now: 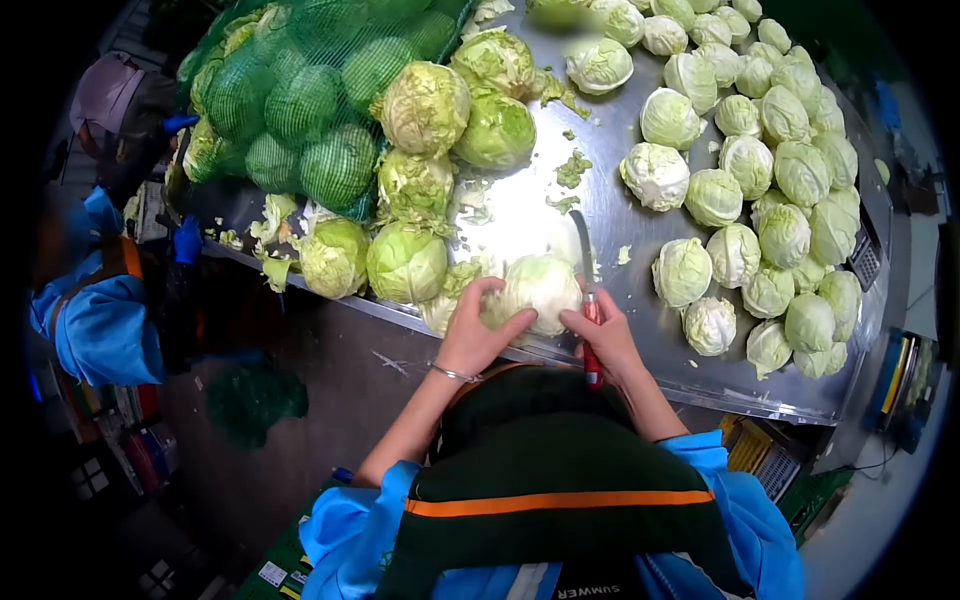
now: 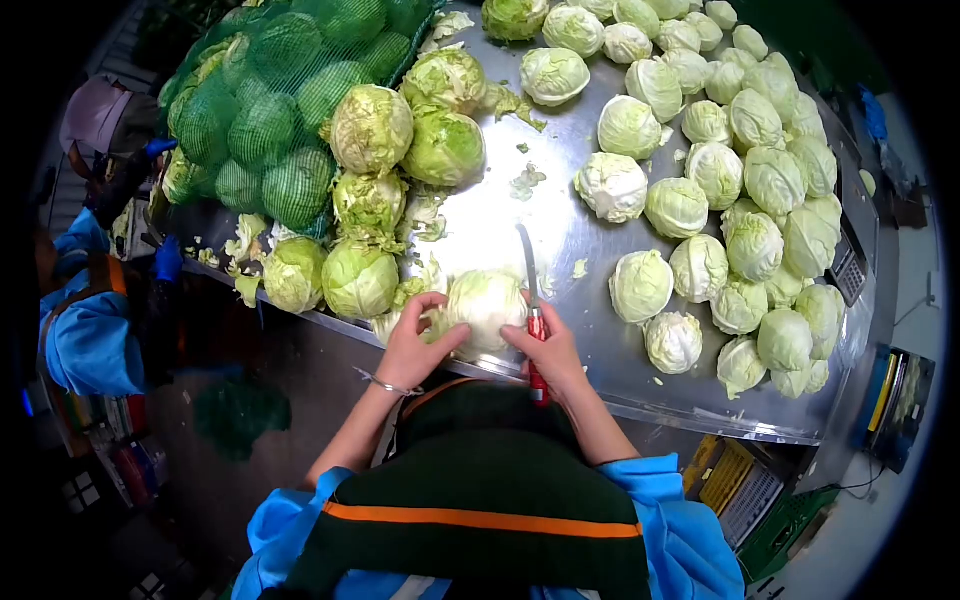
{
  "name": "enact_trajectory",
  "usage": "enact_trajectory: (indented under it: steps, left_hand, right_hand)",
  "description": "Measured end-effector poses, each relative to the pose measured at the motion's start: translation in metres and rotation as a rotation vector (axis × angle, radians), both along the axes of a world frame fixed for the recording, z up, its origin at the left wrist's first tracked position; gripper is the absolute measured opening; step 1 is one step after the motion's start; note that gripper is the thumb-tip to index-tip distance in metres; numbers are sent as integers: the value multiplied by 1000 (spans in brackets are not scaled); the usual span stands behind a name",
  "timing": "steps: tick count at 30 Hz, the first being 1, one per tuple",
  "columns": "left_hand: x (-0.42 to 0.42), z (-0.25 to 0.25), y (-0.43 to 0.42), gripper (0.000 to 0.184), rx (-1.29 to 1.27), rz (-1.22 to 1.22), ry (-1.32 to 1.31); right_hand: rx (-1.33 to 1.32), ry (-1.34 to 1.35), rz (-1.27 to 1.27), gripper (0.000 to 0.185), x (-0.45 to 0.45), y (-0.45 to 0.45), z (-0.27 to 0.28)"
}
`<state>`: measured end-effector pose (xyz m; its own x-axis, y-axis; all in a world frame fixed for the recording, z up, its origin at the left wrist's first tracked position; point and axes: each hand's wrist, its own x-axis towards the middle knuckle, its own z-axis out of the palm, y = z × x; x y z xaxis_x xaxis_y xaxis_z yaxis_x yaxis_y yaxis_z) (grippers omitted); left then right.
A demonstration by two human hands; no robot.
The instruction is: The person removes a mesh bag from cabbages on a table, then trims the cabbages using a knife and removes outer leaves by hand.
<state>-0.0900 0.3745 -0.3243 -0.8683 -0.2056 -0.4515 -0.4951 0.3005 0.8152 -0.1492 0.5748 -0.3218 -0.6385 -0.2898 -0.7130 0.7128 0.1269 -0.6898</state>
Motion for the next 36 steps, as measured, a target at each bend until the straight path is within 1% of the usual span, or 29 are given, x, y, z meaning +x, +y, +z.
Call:
enact_trajectory:
  steps: [3,4,7,8,11,12,13,15,16,17,19,20,23,25,26,27,29,30,32,34,36]
  left_hand:
    - [-13,29,-2,82,-277,-117,152]
    - [-17,24,-4,90,-450,-320,189]
    - [-17,-1,-15,89,-211,-417,174]
    - [-17,-5,-16,82,-172,-387,147]
    - [-23,-1,-24,78,-128,-431,97]
    - [-25,1,-25,60,-169,-450,141]
    - [-27,-6,-33,54,-146,-488,208]
    - [-32,-28,-55,42,-100,-552,334]
    - [-41,-21,-63,29,-139,-565,291]
    - [-50,-26,-65,27,-257,-538,324]
    - [-65,-30,-61,22,-498,-474,392]
    - [-69,-29,-54,24,-504,-469,250]
    - [-68,15,-26,39,-947,-167,557]
    - [-13,16,5,59,-466,-215,273]
    - [-2,5,20,64,-383,-137,234]
    - [4,-9,31,70,-303,-57,200]
    - [8,-20,36,75,-274,-31,218]
    - [5,-22,37,77,-253,-17,233]
    - [3,-25,33,79,-202,-17,221]
    - [1,-24,29,82,-142,-11,157]
    - [2,-27,33,84,-137,38,115]
  right_hand:
    - [11,164,84,53,-3,7,-7]
    - [7,210,119,54,-2,8,-11]
    - [79,147,215,60,-14,11,-11]
    - [60,196,225,62,-16,7,-10]
    - [23,327,271,67,-12,0,-10]
    - [12,380,298,68,-10,-2,-19]
    - [1,433,328,70,-10,-3,-28]
    - [-38,415,318,71,-8,1,-41]
    - [-64,404,295,71,-6,2,-45]
    - [-89,395,272,71,-5,3,-47]
    - [-21,418,276,68,-6,0,-38]
    - [10,435,274,67,-8,-2,-30]
    - [103,267,274,55,-21,-7,-2]
    - [190,188,338,47,-36,-9,6]
    - [230,152,375,43,-43,-10,6]
    - [220,245,418,41,-47,-11,1]
    - [207,437,488,38,-53,-8,-17]
    - [191,590,500,34,-58,-8,-24]
    - [290,685,510,30,-55,-6,-32]
    - [370,791,510,25,-47,-13,-28]
    - [433,930,492,22,-40,-20,-21]
